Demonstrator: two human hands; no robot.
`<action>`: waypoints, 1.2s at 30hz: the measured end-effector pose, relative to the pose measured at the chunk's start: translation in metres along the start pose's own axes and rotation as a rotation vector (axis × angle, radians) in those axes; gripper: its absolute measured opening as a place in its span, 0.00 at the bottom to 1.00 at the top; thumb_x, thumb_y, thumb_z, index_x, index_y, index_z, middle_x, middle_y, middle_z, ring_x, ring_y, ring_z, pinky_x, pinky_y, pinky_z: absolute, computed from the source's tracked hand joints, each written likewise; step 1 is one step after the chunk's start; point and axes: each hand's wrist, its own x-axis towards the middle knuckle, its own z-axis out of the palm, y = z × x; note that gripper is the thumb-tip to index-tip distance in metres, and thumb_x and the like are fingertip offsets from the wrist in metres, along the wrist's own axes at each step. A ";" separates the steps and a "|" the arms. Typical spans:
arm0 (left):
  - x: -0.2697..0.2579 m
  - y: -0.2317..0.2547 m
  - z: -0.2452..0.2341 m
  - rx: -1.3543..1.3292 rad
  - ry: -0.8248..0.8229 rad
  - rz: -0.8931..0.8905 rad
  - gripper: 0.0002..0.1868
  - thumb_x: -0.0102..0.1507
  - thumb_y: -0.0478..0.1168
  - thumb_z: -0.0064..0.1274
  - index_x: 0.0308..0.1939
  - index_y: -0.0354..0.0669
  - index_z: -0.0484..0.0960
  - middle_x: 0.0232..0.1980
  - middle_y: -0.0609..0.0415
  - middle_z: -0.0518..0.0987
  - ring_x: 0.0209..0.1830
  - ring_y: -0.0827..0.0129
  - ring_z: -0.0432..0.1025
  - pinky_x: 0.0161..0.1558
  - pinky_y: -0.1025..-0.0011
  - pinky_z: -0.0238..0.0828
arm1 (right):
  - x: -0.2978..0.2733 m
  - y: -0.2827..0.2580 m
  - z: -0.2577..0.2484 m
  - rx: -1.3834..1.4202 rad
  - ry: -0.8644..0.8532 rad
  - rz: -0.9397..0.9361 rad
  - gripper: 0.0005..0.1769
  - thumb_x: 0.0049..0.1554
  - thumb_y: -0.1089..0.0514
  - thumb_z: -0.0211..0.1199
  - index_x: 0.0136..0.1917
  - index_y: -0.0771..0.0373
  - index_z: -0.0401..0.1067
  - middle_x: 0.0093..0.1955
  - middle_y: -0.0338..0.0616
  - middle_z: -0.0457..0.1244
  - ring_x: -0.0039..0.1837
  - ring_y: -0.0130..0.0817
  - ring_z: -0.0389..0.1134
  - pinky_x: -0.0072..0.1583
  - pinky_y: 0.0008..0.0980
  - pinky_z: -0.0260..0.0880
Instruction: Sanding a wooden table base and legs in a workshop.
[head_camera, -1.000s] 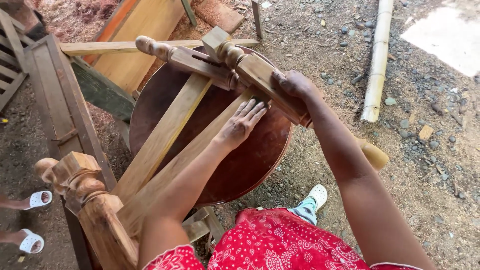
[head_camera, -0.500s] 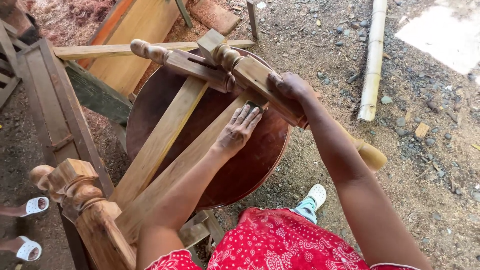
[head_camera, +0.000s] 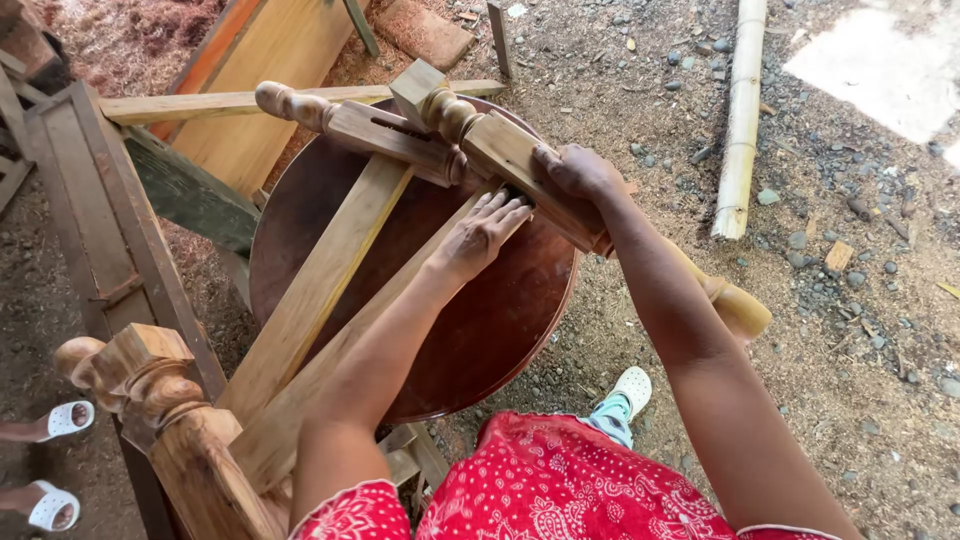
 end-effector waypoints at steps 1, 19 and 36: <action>0.013 -0.004 -0.002 -0.004 -0.025 -0.006 0.26 0.70 0.34 0.35 0.73 0.43 0.69 0.76 0.48 0.69 0.78 0.52 0.58 0.79 0.55 0.48 | 0.005 0.001 -0.002 0.004 0.009 0.012 0.41 0.65 0.28 0.35 0.55 0.62 0.77 0.54 0.58 0.70 0.54 0.53 0.74 0.60 0.49 0.72; -0.007 -0.033 0.016 0.129 0.000 0.001 0.27 0.68 0.35 0.37 0.73 0.39 0.69 0.75 0.45 0.69 0.77 0.51 0.61 0.76 0.56 0.52 | 0.023 0.014 0.004 0.008 -0.022 -0.042 0.39 0.68 0.32 0.34 0.51 0.60 0.78 0.48 0.53 0.71 0.47 0.45 0.75 0.56 0.42 0.75; 0.010 -0.067 0.015 0.087 0.018 -0.039 0.25 0.70 0.37 0.35 0.70 0.39 0.71 0.74 0.43 0.70 0.76 0.51 0.61 0.78 0.58 0.50 | 0.013 0.005 -0.004 0.054 -0.019 -0.049 0.41 0.67 0.29 0.33 0.50 0.61 0.77 0.46 0.53 0.71 0.45 0.46 0.73 0.54 0.45 0.74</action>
